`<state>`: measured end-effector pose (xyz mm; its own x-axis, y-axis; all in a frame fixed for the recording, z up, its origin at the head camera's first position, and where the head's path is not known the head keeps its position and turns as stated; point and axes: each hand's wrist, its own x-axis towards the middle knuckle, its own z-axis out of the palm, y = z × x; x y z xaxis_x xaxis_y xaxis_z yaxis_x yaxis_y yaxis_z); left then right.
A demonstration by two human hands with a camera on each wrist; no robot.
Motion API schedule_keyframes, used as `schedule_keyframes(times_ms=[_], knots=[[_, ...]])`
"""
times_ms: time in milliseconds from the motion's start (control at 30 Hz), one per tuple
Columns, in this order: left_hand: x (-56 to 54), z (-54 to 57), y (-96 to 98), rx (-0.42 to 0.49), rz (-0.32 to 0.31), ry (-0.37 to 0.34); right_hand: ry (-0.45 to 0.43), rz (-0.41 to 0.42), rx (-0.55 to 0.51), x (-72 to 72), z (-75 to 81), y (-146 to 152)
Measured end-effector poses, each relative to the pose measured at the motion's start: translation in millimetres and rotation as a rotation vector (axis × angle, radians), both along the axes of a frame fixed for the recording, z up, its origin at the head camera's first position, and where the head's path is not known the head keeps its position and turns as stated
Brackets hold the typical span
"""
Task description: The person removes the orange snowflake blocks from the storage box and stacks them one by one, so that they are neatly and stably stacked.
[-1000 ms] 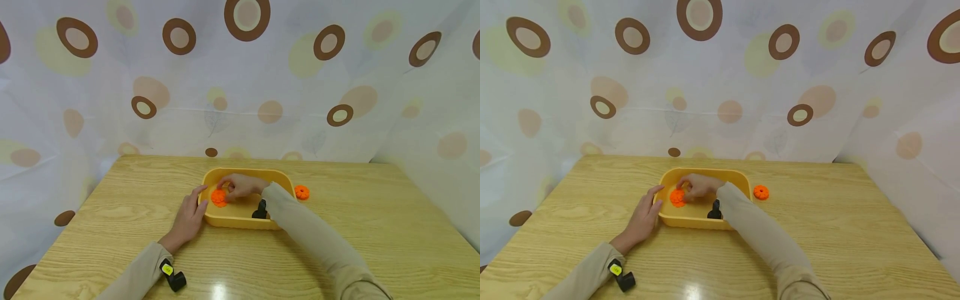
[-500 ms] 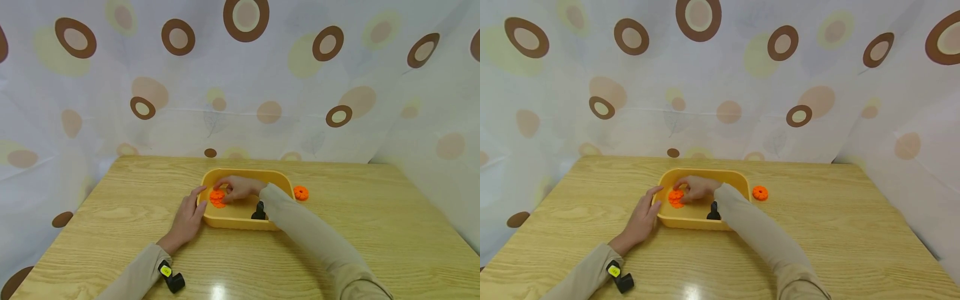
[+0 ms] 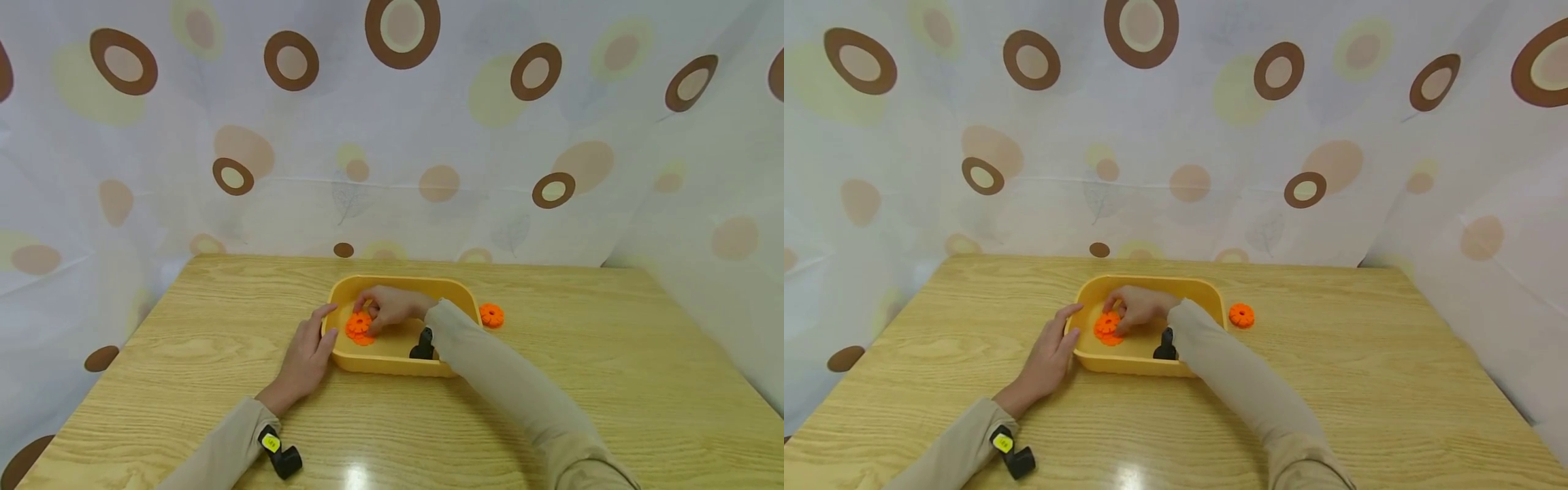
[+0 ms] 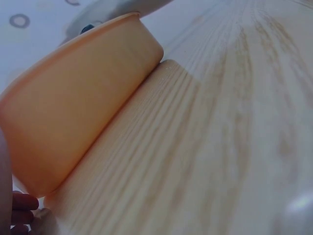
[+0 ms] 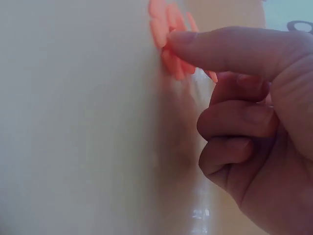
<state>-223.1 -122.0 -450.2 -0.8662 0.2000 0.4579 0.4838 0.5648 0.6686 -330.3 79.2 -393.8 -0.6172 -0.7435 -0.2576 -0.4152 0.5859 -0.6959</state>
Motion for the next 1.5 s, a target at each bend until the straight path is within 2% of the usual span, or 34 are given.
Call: schedule_keyframes(times_ms=[133,367,767,867,1000,1133,1500], knots=[[0.3,1.2,-0.4,0.0,-0.003,-0.006,0.028,-0.016,-0.014,-0.2,2.6,0.4],[-0.8,0.6,-0.7,-0.008,0.014,0.027,0.093,-0.025,-0.092,0.1,9.4,2.6],[1.0,-0.4,1.6,-0.026,0.012,0.03,0.222,-0.007,-0.233,6.5,33.8,11.1],[0.5,-2.0,0.9,-0.029,0.018,0.031,0.266,0.016,-0.248,5.8,41.0,15.3],[0.6,-2.2,0.4,-0.032,0.022,0.031,0.332,0.008,-0.209,5.8,50.8,24.6],[1.5,-1.6,-0.3,-0.04,0.03,0.031,0.336,-0.04,-0.169,8.6,57.3,36.9],[1.1,0.2,0.6,-0.037,0.044,0.04,0.302,-0.11,-0.201,15.6,65.7,76.5]])
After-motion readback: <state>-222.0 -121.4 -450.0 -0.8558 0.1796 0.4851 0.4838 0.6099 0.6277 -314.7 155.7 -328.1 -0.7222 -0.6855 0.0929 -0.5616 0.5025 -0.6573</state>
